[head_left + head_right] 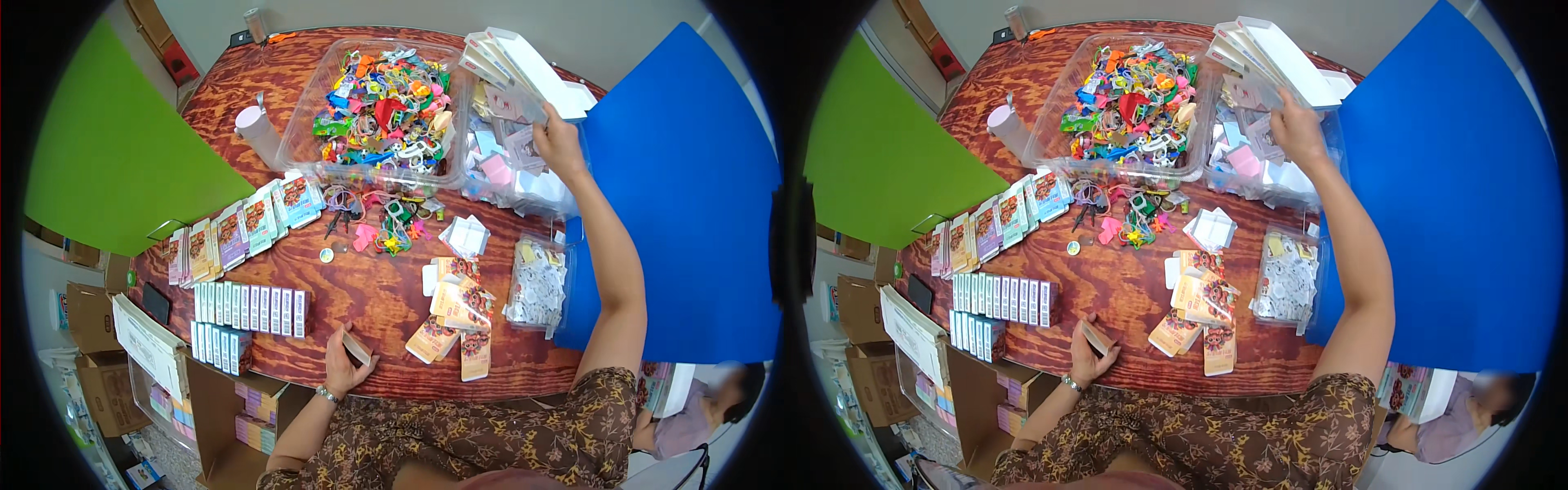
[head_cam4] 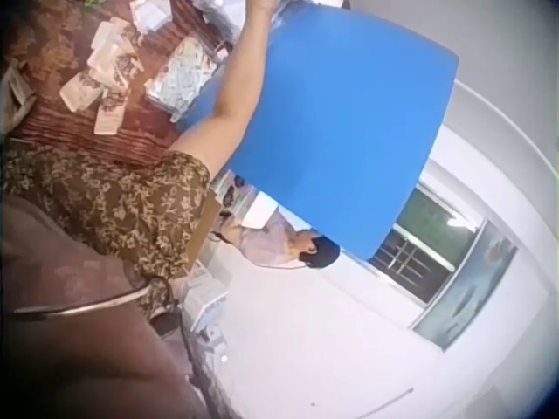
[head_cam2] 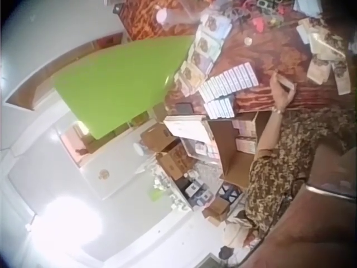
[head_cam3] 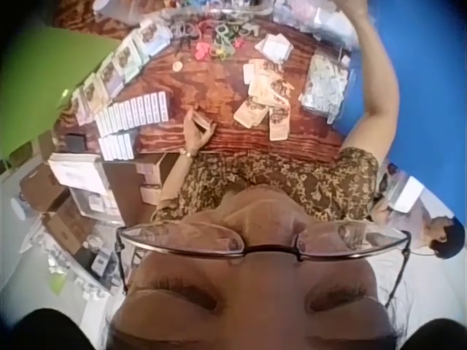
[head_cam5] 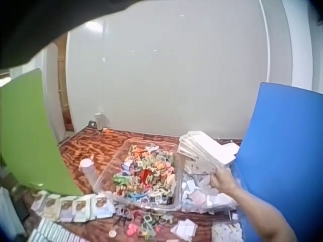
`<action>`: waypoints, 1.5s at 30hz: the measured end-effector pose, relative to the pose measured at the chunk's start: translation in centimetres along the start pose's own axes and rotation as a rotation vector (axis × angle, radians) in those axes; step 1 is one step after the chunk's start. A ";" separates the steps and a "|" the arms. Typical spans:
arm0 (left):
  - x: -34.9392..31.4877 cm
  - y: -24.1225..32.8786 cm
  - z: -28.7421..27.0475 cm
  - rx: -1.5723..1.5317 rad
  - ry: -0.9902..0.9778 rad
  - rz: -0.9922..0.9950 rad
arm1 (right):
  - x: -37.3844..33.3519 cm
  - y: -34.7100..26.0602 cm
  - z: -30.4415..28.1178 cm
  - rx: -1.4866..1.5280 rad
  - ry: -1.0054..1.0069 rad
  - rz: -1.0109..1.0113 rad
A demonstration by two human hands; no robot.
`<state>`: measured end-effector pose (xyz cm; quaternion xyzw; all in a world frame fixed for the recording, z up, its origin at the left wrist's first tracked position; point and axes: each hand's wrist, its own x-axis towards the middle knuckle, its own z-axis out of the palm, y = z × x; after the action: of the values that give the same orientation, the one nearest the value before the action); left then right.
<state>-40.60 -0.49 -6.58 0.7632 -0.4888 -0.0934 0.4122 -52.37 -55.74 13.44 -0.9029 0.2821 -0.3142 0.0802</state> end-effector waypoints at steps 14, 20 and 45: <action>0.1 -0.3 0.3 0.020 0.032 0.002 | -13.8 -8.3 -0.6 0.248 -0.261 -0.003; 0.1 -0.1 0.3 0.016 0.035 0.015 | -16.9 -3.9 7.0 0.234 -0.215 -0.090; -0.3 -0.6 0.5 0.069 0.048 0.035 | -10.4 -2.8 6.4 -0.005 -0.753 -0.095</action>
<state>-40.62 -0.44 -7.36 0.7703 -0.4948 -0.0509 0.3990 -53.85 -47.83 3.82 -0.9674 0.1915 0.0369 0.1616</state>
